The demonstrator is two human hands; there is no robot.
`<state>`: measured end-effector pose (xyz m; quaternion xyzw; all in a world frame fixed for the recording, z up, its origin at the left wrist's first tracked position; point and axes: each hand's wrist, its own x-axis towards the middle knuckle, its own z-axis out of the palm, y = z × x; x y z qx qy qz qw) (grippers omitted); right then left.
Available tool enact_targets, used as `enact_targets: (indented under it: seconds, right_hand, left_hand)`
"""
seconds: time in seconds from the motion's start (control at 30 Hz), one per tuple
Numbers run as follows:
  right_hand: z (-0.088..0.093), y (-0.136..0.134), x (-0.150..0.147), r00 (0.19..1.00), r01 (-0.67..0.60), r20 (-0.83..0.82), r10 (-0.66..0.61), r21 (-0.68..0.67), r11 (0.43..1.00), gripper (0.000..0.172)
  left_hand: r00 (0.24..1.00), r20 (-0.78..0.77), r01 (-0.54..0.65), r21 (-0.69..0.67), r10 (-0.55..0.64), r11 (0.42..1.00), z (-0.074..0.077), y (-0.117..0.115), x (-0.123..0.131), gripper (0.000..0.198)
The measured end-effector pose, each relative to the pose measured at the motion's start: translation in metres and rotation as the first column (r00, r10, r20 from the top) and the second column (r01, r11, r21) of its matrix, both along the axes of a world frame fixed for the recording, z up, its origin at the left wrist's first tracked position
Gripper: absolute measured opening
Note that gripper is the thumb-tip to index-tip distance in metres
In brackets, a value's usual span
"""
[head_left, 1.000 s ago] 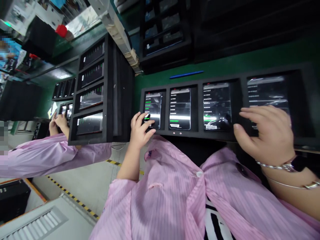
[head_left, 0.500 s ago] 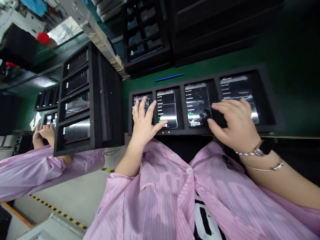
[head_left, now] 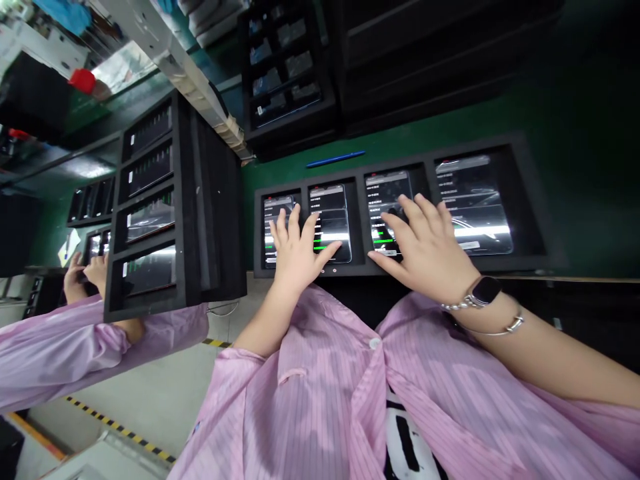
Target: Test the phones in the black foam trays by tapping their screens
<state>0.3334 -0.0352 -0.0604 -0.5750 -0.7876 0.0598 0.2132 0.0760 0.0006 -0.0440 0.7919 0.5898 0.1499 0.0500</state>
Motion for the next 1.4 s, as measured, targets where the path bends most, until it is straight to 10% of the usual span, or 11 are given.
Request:
enact_targets:
  seconds: [0.3,0.67,0.93,1.13,1.4]
  right_hand:
    - [0.006,0.007,-0.003,0.998,0.013,0.063,-0.008,-0.079,0.997,0.070]
    - [-0.005,-0.011,0.078,0.945,0.315,0.083,-0.316,0.025,0.949,0.076]
    - [-0.018,-0.009,0.081,0.920,0.384,0.036,-0.389,0.100,0.918,0.105]
    - [-0.006,-0.010,0.074,0.937,0.344,0.075,-0.341,-0.037,0.938,0.080]
    - [-0.026,-0.008,0.085,0.937,0.342,-0.021,-0.348,0.243,0.908,0.087]
  left_hand:
    - [0.999,0.052,0.002,-0.007,-0.002,1.000,0.000,0.010,-0.001,0.071]
    - [0.932,0.215,-0.273,-0.115,0.292,0.955,0.004,0.008,-0.094,0.090]
    - [0.926,0.236,-0.245,-0.217,0.294,0.945,0.000,0.009,-0.093,0.087]
    - [0.942,0.182,-0.248,-0.187,0.281,0.951,0.000,0.009,-0.092,0.057]
    - [0.898,0.276,-0.301,-0.183,0.343,0.936,-0.004,0.006,-0.093,0.091]
